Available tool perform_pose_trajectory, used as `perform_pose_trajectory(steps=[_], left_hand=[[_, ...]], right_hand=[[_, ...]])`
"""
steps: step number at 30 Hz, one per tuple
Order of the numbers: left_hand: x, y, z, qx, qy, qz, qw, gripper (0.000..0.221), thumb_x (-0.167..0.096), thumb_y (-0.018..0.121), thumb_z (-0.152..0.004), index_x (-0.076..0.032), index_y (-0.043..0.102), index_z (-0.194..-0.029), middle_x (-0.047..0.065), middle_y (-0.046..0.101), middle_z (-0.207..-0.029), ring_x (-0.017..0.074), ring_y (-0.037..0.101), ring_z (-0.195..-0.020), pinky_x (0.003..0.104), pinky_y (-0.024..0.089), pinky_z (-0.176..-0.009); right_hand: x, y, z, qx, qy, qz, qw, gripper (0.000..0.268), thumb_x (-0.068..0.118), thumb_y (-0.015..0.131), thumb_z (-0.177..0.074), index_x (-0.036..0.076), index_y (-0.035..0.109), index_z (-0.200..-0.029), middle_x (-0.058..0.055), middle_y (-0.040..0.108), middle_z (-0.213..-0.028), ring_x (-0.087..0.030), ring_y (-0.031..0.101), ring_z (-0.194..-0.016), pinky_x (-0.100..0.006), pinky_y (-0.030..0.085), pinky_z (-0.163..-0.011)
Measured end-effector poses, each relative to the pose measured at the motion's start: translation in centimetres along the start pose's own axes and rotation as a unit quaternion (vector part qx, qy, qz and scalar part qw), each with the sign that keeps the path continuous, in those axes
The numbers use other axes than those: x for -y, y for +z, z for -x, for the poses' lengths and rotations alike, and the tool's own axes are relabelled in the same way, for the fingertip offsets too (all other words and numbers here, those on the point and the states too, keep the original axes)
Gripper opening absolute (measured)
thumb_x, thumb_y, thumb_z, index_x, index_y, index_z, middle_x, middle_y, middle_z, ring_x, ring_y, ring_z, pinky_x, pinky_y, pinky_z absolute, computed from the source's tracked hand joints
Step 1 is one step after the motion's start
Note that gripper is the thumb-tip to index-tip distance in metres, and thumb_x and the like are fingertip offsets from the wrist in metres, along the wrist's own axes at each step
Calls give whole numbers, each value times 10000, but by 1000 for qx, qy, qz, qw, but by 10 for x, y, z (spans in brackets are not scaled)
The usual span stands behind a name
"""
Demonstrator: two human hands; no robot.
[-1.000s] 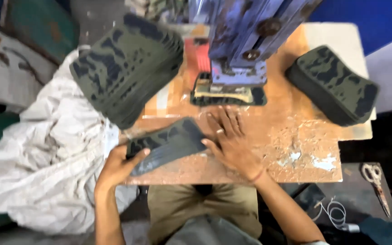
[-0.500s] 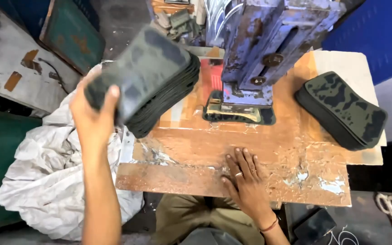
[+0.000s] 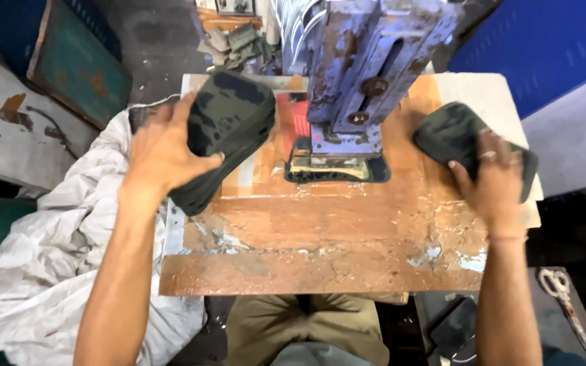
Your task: Operating a manual stamping machine to process and stack camouflage-patterned fabric components.
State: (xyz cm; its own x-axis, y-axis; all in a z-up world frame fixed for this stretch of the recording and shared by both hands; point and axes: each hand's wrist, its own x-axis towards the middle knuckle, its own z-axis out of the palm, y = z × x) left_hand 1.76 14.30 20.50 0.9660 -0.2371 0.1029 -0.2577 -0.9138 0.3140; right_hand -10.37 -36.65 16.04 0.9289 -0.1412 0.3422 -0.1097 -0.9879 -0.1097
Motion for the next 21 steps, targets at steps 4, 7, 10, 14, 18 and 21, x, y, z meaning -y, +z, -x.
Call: perform_pose_trajectory(steps=[4, 7, 10, 14, 18, 21], left_hand=[[2, 2, 0, 7, -21, 5, 1000, 1166, -481, 908, -595, -117, 419, -1590, 241, 585, -1358, 442, 568, -1223, 507, 474, -1009], [-12, 2, 18, -94, 52, -35, 994, 1142, -490, 938, -568, -49, 464, -1509, 275, 581, -1351, 473, 564, -1203, 526, 455, -975], [-48, 12, 53, -258, 149, -58, 953, 956, -386, 916, -654, -24, 502, -1436, 277, 588, -1352, 477, 559, -1233, 517, 426, -1034], [-67, 72, 81, -229, 107, 198, 947, 627, -246, 830, -931, -54, 537, -1451, 188, 674, -1311, 346, 661, -1207, 427, 515, -1060], [-61, 141, 59, 30, -18, 368, 929, 797, -316, 798, -831, -54, 438, -1492, 103, 743, -989, 217, 742, -774, 352, 604, -698], [-57, 168, 34, -28, 31, 313, 949, 724, -313, 832, -879, -47, 489, -1458, 86, 753, -859, 163, 731, -723, 299, 577, -644]], right_hand=[[37, 0, 47, -61, -84, -67, 992, 413, 51, 559, -1003, 14, 632, -1408, -213, 625, -1458, -404, 578, -1383, -479, 446, -1193], [74, 11, 91, -64, -108, -147, 981, 426, 5, 548, -912, -14, 635, -1328, -229, 662, -1339, -427, 618, -1294, -489, 473, -1133], [97, 42, 132, 57, -119, -154, 979, 505, 74, 618, -813, 1, 626, -1313, -196, 635, -1334, -406, 555, -1294, -507, 411, -1115], [117, 43, 145, -4, -79, -132, 988, 553, 74, 614, -825, 72, 616, -1377, -158, 570, -1456, -364, 486, -1409, -516, 353, -1180], [121, 43, 145, -21, -68, -146, 987, 557, 80, 617, -825, 65, 612, -1382, -157, 553, -1469, -369, 469, -1417, -525, 338, -1186], [118, 44, 148, -20, -74, -149, 986, 517, 60, 597, -867, 53, 620, -1384, -173, 576, -1459, -369, 474, -1425, -520, 332, -1196]])
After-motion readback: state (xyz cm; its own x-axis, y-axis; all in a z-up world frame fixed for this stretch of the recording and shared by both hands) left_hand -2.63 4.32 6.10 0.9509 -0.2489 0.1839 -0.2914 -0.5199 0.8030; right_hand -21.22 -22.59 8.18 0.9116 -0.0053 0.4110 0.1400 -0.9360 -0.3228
